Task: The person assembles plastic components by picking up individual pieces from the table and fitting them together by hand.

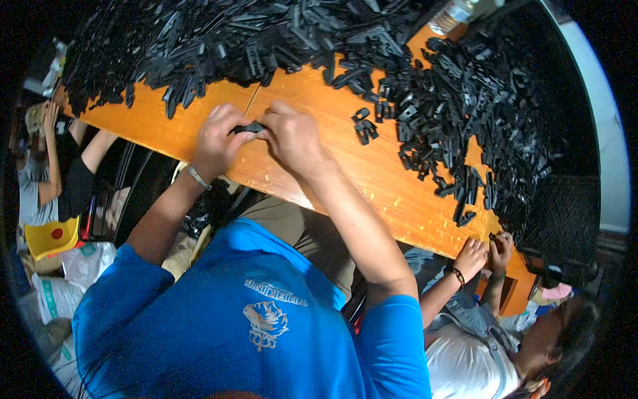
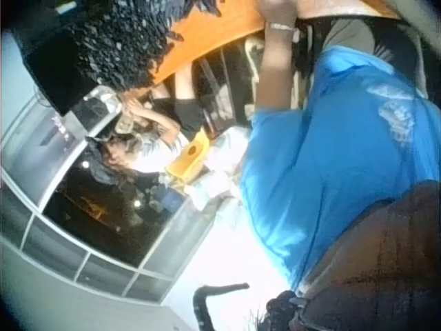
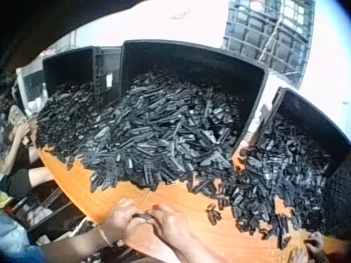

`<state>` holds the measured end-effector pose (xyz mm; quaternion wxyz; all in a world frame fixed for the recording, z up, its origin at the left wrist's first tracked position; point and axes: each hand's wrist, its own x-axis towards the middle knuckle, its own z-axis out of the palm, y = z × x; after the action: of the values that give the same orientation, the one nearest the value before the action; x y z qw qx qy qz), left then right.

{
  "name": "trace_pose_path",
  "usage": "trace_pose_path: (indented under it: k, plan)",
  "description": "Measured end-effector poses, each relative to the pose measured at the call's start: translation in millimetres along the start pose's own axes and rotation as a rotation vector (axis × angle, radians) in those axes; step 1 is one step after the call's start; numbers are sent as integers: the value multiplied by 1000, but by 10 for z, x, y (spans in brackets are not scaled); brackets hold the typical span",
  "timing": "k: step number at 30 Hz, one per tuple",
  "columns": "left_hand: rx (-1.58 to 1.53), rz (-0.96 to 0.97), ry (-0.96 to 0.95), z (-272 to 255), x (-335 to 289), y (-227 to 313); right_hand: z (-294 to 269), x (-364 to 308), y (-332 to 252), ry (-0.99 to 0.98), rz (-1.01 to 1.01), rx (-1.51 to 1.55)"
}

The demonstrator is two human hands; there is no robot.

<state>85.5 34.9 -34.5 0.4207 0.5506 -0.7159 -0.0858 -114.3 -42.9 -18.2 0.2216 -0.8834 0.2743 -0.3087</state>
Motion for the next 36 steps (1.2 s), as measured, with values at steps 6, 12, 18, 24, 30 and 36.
trace_pose_path:
  k: [6,12,18,24,30,36]
  plan:
    - [-43,-233,-362,-585,-162,-47,-42,-147,-143,-123,-3,16]
    - [142,-317,-604,-1539,-102,67,-824,-576,251,268,381,-317]
    - [54,-125,-278,-176,668,457,-910,-725,290,142,551,-588]
    - [302,-19,-305,902,1363,279,-933,-768,341,135,531,-627]
    - [503,171,-244,1043,1477,268,-875,-894,368,179,439,-612]
    - [412,364,-140,840,1356,261,-869,-1029,270,178,326,-484]
